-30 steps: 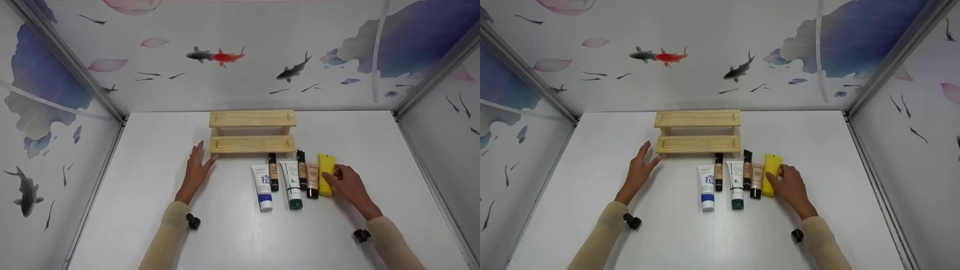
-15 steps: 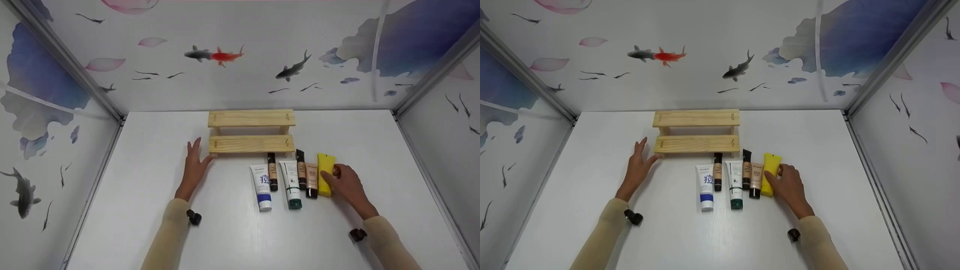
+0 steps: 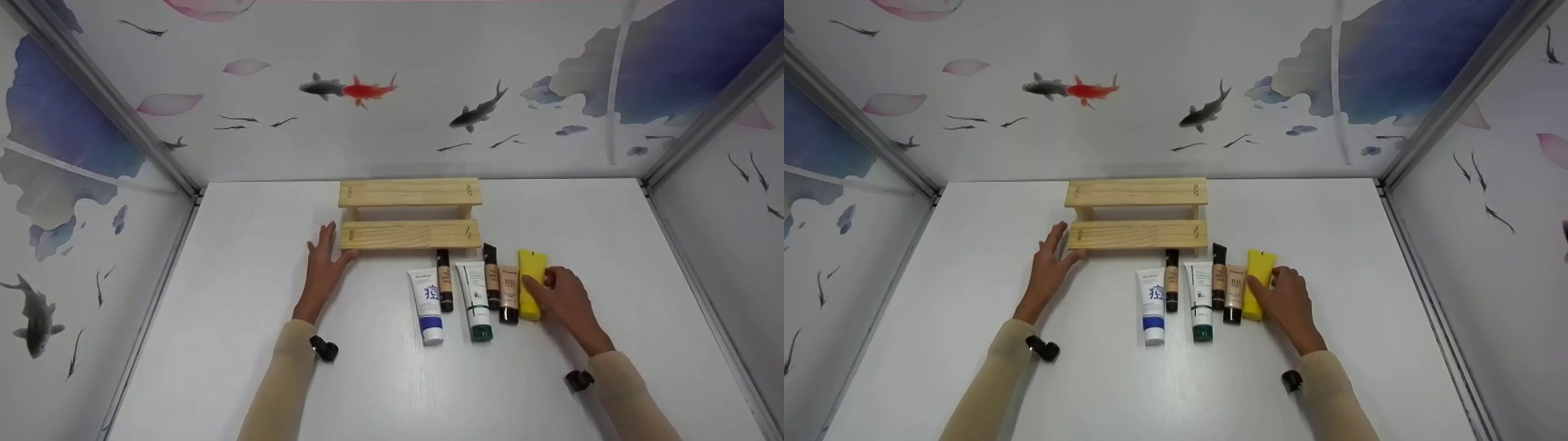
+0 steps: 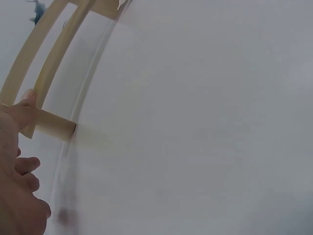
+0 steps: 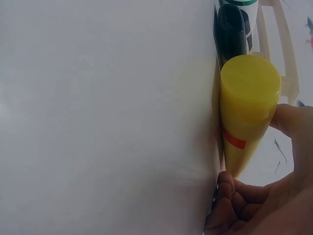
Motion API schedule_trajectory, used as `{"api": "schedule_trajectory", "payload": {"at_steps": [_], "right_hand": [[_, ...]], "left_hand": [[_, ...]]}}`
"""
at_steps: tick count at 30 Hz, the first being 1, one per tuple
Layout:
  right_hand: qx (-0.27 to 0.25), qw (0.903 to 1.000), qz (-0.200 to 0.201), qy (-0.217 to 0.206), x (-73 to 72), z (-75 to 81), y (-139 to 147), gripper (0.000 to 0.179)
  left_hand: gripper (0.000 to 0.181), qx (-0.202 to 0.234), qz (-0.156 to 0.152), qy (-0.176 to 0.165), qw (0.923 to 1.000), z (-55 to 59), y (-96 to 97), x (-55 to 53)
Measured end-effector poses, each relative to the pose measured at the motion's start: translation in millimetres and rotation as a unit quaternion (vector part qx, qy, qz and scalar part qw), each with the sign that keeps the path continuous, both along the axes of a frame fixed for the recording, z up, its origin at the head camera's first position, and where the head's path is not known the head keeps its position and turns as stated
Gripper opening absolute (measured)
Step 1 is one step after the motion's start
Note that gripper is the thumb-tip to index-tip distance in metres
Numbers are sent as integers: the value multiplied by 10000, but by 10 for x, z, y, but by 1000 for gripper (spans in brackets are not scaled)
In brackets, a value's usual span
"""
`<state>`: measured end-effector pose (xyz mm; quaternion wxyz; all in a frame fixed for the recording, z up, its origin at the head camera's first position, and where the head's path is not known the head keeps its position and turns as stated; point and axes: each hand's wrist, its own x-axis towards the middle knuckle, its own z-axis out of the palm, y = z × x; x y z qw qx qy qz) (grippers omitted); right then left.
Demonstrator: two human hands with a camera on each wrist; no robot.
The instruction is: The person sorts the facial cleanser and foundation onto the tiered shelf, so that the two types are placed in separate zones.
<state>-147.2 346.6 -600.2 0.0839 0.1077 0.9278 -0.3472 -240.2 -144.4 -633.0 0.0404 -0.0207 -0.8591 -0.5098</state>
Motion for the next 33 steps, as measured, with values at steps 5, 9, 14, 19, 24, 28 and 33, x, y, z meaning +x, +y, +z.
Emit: {"api": "schedule_trajectory", "payload": {"at_steps": [5, 9, 14, 19, 24, 28, 33], "right_hand": [[-91, 9996, -33, -271, -48, 35, -30, 100], [-36, 9996, -15, -277, -59, 34, -58, 101], [101, 9999, -15, -103, -31, 14, -70, 97], [199, 9998, -32, -55, -29, 2, -73, 93], [310, 9992, -102, -212, -60, 7, -73, 85], [340, 9987, -156, -337, -82, 23, -79, 82], [364, 9983, -151, -421, -104, 35, -78, 85]], "left_hand": [[91, 8, -50, 240, 9997, -66, 33, -25], [91, 198, 116, -92, 9997, -105, 62, 8], [92, 200, 252, -398, 9987, -142, 90, 53], [91, 211, 247, -506, 9982, -133, 98, 83], [90, 377, 107, -309, 9988, -86, 104, 83], [87, 241, -53, 79, 9997, -114, 113, 65], [84, -69, -25, 327, 9994, -205, 141, 63]]}}
